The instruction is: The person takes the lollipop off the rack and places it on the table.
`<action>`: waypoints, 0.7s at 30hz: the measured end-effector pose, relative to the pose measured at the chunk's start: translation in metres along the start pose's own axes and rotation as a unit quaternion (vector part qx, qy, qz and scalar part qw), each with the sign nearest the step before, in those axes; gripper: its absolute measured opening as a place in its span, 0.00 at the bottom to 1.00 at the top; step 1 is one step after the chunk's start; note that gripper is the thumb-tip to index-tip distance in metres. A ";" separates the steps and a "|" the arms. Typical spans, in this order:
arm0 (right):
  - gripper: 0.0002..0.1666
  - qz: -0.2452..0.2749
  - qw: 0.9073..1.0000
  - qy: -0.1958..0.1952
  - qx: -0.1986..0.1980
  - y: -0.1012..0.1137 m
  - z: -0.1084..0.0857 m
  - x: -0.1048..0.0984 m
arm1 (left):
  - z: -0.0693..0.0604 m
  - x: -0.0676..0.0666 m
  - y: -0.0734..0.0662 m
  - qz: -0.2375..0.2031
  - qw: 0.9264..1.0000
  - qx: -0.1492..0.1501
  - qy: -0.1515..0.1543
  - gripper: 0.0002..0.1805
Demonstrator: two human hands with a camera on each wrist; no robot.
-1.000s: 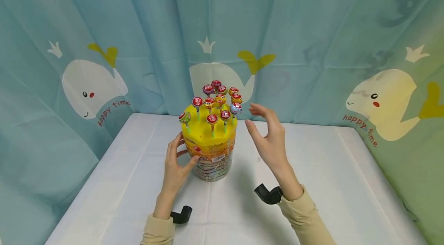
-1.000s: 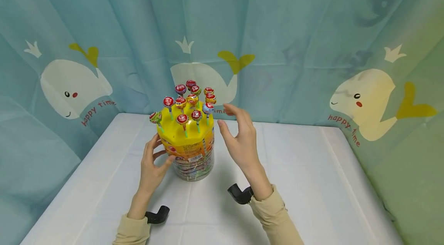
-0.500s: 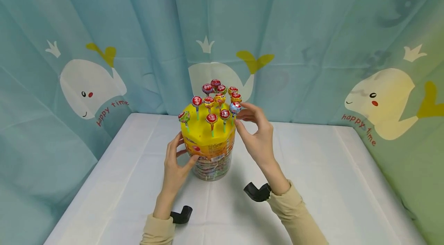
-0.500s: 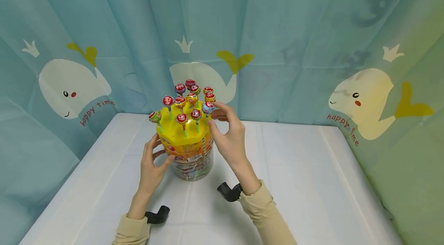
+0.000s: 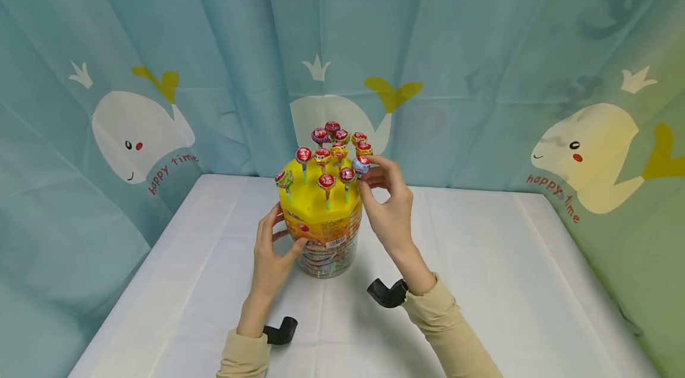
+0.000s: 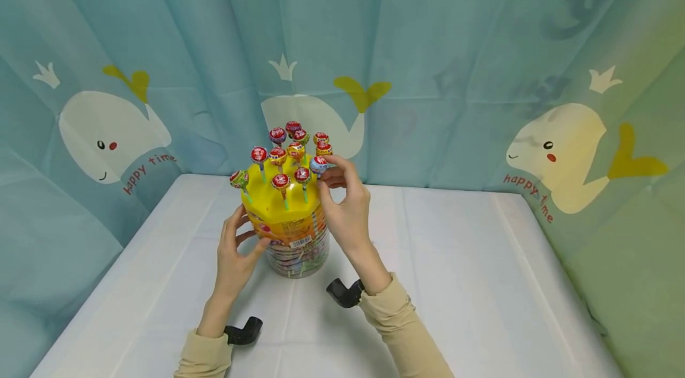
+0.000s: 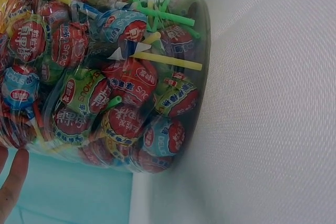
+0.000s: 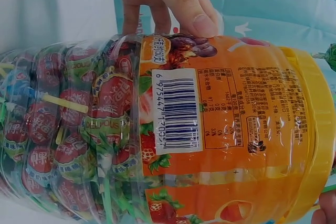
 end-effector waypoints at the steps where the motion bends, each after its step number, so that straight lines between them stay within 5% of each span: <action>1: 0.23 -0.001 1.000 -0.001 -0.001 0.000 0.000 0.000 | 0.000 0.000 0.000 -0.002 1.000 -0.001 -0.001 0.40; 6: 0.23 -0.002 1.000 -0.005 -0.005 0.003 0.001 0.000 | 0.000 0.000 -0.002 -0.007 1.000 0.002 -0.003 0.39; 15: 0.21 0.014 0.999 -0.022 -0.021 0.008 0.005 -0.001 | -0.014 0.006 0.031 0.001 1.000 -0.008 0.001 0.44; 21: 0.21 0.026 0.999 -0.033 -0.023 0.013 0.007 -0.005 | -0.015 0.006 0.033 -0.005 1.000 -0.005 0.001 0.45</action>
Point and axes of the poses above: each hand's wrist, its own z-axis towards the middle knuckle, its own x-axis out of the palm, y = z × x, the point moved 4 cm from there along z, towards the middle knuckle, and after that the axes turned 13 degrees about x, right-handed, at the moved point
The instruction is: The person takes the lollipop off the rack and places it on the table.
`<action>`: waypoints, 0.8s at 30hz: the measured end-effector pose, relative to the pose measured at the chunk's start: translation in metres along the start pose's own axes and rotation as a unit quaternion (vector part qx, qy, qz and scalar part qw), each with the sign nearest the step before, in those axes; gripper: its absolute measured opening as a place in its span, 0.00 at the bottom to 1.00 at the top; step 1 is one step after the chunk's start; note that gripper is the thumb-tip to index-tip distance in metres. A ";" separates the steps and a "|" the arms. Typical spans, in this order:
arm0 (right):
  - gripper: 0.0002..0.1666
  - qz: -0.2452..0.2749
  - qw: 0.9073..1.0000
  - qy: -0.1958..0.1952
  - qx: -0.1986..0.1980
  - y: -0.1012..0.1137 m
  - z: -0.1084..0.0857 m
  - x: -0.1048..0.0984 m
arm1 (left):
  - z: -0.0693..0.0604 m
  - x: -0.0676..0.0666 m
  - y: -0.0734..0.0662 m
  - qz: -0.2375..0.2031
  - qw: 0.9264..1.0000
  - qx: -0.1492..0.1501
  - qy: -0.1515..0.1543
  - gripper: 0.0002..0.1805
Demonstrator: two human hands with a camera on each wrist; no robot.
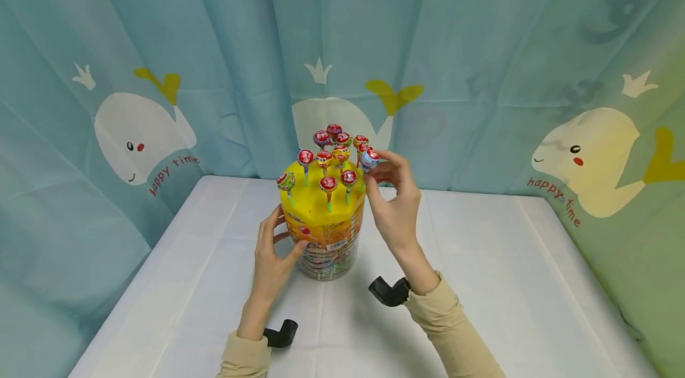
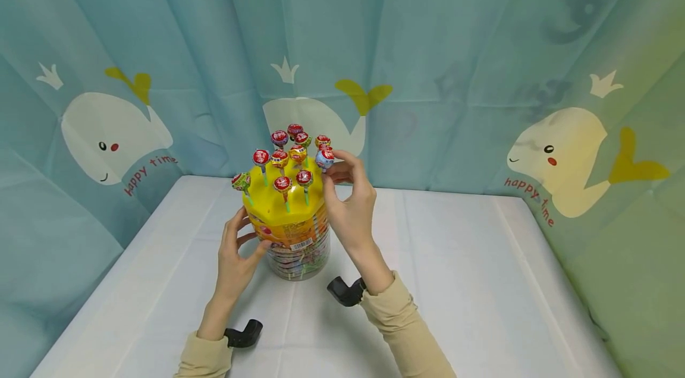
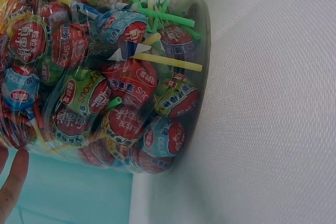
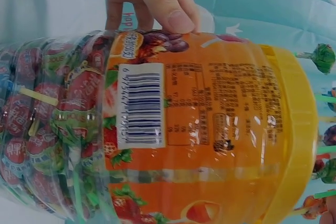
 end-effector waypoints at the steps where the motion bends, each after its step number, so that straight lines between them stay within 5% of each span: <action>1: 0.21 0.003 1.000 -0.002 0.003 0.000 0.000 -0.001 | 0.000 0.000 0.000 0.000 1.000 0.001 0.000 0.45; 13: 0.22 0.017 0.999 -0.029 0.043 -0.022 -0.006 -0.022 | 0.000 0.000 0.000 0.009 1.000 -0.007 0.000 0.48; 24: 0.22 -0.026 0.996 -0.036 0.077 -0.035 -0.017 -0.028 | 0.001 -0.001 -0.002 -0.002 1.000 -0.005 0.001 0.45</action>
Point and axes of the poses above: each hand's wrist, its own z-axis towards the middle knuckle, its own x-axis out of the palm, y = z × x, the point moved 4 cm from there along z, towards the middle knuckle, and after that the axes turned 13 degrees about x, right-handed, at the moved point
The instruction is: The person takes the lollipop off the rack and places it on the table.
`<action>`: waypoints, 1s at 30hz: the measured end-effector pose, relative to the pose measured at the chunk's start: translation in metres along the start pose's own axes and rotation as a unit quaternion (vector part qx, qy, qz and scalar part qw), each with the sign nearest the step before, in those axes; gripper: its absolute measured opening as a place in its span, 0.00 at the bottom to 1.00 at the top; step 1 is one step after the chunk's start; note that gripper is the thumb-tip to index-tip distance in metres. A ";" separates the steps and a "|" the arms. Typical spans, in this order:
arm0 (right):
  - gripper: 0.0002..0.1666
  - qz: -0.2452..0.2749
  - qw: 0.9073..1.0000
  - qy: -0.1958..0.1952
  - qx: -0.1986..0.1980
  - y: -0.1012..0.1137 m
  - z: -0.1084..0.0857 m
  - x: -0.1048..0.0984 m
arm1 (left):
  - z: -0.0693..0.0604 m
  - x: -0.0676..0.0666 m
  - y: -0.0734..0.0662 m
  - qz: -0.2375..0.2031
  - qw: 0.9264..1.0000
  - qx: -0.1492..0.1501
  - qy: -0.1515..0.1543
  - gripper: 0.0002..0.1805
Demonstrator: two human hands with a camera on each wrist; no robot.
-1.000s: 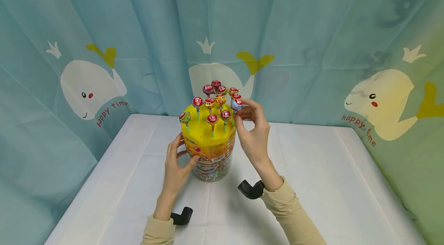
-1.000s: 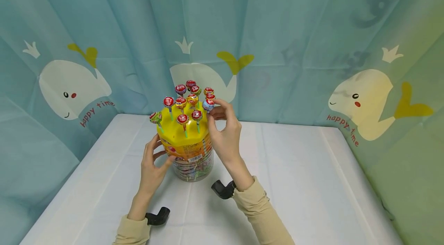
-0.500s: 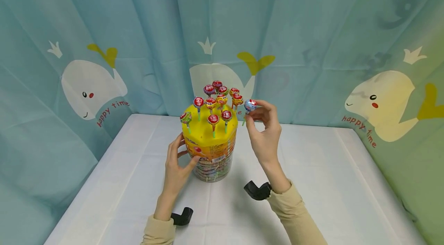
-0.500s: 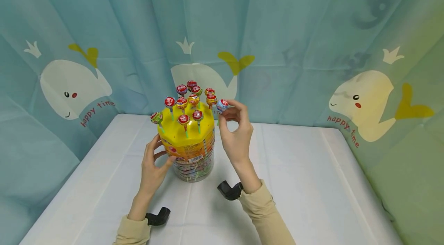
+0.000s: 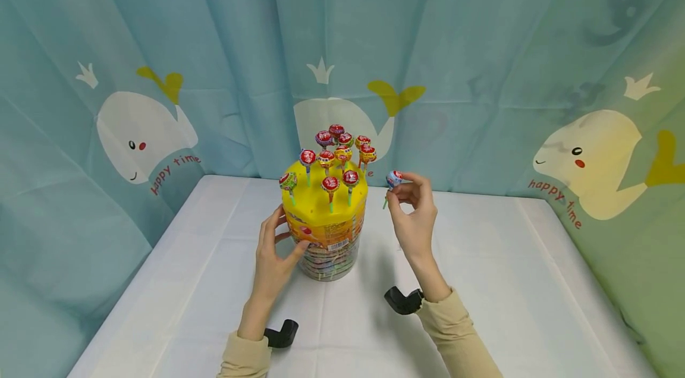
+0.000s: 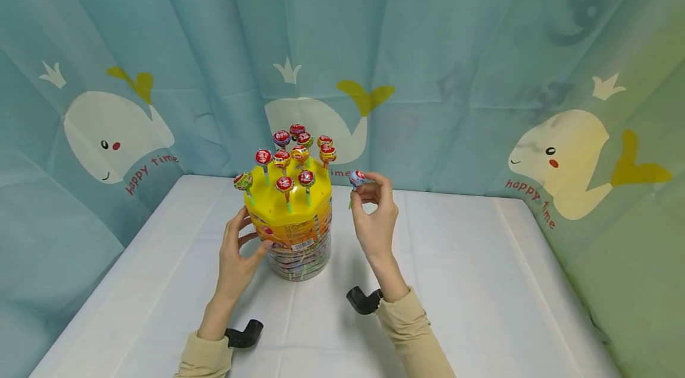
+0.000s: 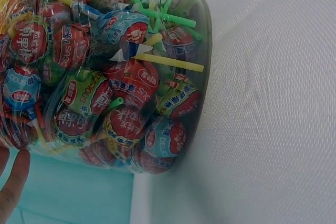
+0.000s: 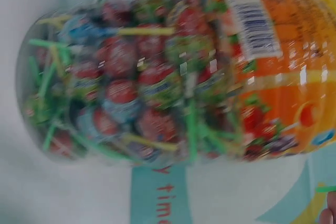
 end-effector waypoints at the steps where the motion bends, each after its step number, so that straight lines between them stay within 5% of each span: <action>1: 0.21 -0.005 1.000 0.000 0.005 0.001 -0.001 0.000 | 0.000 0.000 0.000 -0.001 1.000 0.001 0.000 0.45; 20: 0.21 -0.082 0.987 0.013 0.134 -0.052 -0.003 0.000 | -0.001 0.001 0.003 0.001 1.000 0.001 0.000 0.46; 27: 0.22 -0.122 0.976 0.011 0.180 -0.113 -0.001 0.000 | 0.012 -0.004 -0.029 0.008 1.000 -0.001 0.000 0.43; 30: 0.22 -0.141 0.970 0.013 0.197 -0.123 -0.001 0.000 | 0.012 -0.004 -0.029 0.011 1.000 -0.005 0.001 0.43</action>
Point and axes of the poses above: each hand's wrist, its own z-axis towards the middle knuckle, its own x-axis out of the palm, y = z × x, the point moved 4 cm from there along z, towards the middle knuckle, and after that the axes turned 13 degrees about x, right-handed, at the moved point
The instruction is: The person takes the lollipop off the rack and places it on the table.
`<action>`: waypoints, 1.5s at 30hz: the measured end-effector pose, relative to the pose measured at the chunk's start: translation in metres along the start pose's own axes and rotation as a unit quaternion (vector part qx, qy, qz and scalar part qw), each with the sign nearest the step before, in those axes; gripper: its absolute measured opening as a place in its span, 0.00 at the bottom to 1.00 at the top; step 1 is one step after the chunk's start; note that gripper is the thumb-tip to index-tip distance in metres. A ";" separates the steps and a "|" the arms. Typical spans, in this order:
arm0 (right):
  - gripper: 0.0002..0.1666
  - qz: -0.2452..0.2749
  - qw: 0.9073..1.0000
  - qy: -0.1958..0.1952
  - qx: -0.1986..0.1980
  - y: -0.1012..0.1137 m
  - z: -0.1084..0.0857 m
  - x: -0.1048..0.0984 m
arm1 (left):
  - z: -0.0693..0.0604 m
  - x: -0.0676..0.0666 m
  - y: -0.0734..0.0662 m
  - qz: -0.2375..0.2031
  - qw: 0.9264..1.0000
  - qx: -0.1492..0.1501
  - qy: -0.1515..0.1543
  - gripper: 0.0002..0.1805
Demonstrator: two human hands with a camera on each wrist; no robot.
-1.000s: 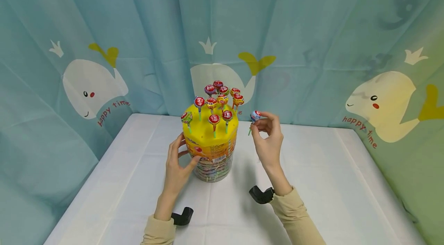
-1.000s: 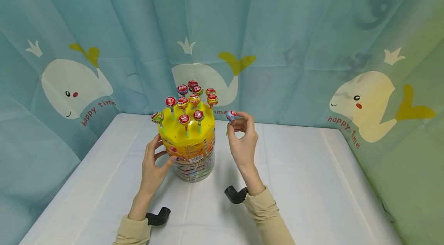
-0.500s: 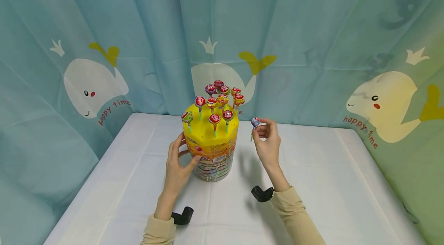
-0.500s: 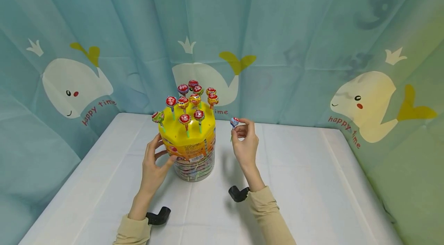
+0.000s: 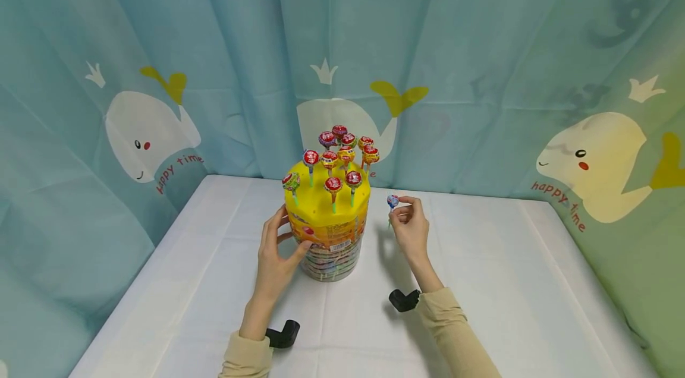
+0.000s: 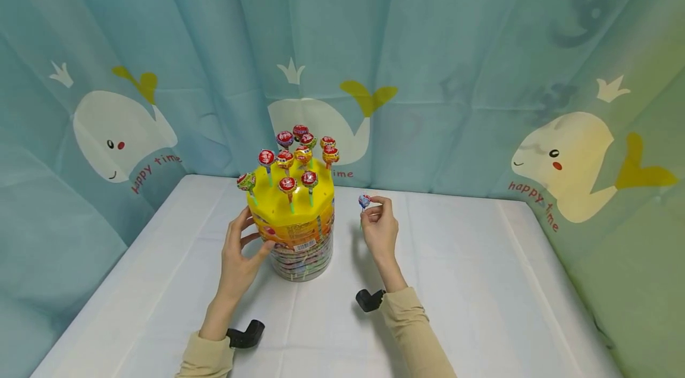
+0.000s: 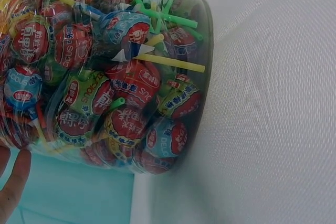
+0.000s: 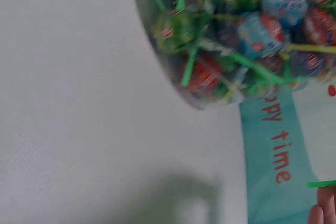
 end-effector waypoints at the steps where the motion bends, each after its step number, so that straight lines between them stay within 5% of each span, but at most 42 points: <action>1: 0.22 -0.008 1.000 -0.001 0.006 -0.003 0.001 0.001 | -0.001 0.000 0.001 0.001 1.000 -0.003 0.000 0.44; 17: 0.22 -0.111 0.989 0.018 0.100 -0.038 0.015 0.011 | 0.002 -0.001 -0.004 0.000 1.000 -0.011 0.006 0.44; 45: 0.21 -0.208 0.969 0.042 0.123 -0.048 0.021 0.019 | 0.002 0.000 -0.004 -0.005 1.000 -0.027 0.007 0.44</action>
Point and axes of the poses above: each hand's wrist, its own z-axis towards the middle knuckle, its own x-axis out of the palm, y = z × x, the point moved 4 cm from there along z, towards the middle knuckle, and after that the axes turned 13 degrees about x, right-handed, at the moved point
